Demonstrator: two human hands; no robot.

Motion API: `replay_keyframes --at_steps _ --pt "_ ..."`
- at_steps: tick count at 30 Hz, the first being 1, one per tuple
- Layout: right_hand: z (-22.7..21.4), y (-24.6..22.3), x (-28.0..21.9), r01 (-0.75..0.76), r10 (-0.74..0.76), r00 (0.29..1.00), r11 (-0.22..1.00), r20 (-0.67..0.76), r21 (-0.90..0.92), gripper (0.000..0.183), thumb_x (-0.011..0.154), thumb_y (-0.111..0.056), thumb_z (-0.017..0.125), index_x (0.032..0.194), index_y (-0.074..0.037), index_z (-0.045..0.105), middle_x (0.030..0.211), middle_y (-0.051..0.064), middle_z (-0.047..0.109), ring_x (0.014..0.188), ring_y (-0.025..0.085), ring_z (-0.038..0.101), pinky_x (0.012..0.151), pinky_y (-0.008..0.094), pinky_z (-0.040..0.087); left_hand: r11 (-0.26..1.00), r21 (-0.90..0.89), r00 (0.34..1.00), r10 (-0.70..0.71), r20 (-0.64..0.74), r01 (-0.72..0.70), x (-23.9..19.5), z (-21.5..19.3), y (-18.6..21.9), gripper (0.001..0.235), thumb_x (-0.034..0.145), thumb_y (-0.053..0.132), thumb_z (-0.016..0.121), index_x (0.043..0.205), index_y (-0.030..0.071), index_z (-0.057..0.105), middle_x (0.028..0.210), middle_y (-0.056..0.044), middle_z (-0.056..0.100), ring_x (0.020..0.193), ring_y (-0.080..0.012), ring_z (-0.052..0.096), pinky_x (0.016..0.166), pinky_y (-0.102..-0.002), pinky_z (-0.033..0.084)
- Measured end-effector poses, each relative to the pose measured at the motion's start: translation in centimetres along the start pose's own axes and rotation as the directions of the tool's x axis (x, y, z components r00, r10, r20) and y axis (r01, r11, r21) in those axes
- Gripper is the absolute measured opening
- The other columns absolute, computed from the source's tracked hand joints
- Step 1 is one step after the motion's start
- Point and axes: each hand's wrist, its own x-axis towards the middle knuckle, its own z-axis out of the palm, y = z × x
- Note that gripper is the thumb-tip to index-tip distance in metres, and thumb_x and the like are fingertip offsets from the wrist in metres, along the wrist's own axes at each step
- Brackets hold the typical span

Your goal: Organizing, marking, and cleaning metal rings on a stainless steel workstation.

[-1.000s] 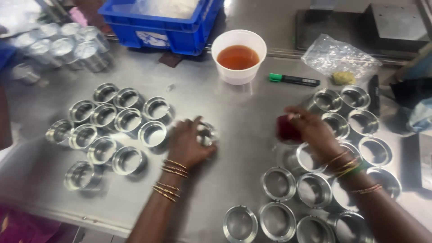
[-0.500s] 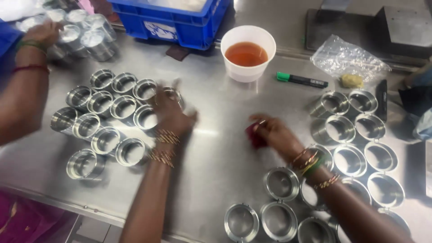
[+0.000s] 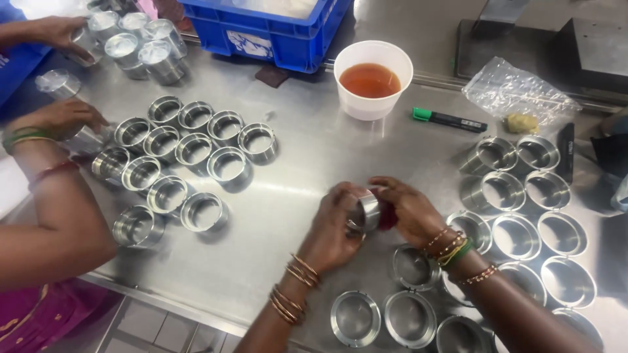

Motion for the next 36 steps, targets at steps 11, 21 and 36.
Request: replay_keyframes --at_steps 11,21,36 --pt "4.5 -3.1 -4.1 -0.241 0.23 0.961 0.969 0.15 0.055 0.046 0.103 -0.03 0.043 0.137 -0.005 0.058 0.101 0.007 0.069 0.083 0.015 0.065 0.072 0.033 0.057 0.988 0.056 0.947 0.153 -0.284 -0.143 -3.9 -0.4 1.5 0.07 0.086 0.03 0.08 0.142 -0.002 0.05 0.127 -0.023 0.064 0.111 -0.0338 0.07 0.093 -0.038 0.058" --pt "-2.1 -0.6 -4.3 0.139 -0.084 0.985 0.903 0.149 -0.407 0.038 0.103 -0.019 0.049 0.138 -0.009 0.062 0.094 0.012 0.069 0.074 0.015 0.064 0.065 0.03 0.058 0.937 0.189 0.949 -0.308 0.06 0.292 -1.7 -6.1 -0.3 0.089 0.068 0.047 0.084 0.14 0.008 0.049 0.126 -0.019 0.067 0.117 -0.0322 0.065 0.1 -0.041 0.054" --pt "2.2 0.1 -4.2 0.027 -0.008 0.997 0.972 0.08 -0.234 0.038 0.102 -0.018 0.044 0.134 -0.011 0.063 0.109 0.014 0.075 0.087 0.016 0.076 0.079 0.029 0.067 0.837 0.506 0.866 -0.397 0.303 0.207 -0.6 -1.0 5.7 0.119 0.067 0.038 0.092 0.158 0.009 0.021 0.144 -0.021 0.04 0.132 -0.0418 0.043 0.11 -0.048 0.042"
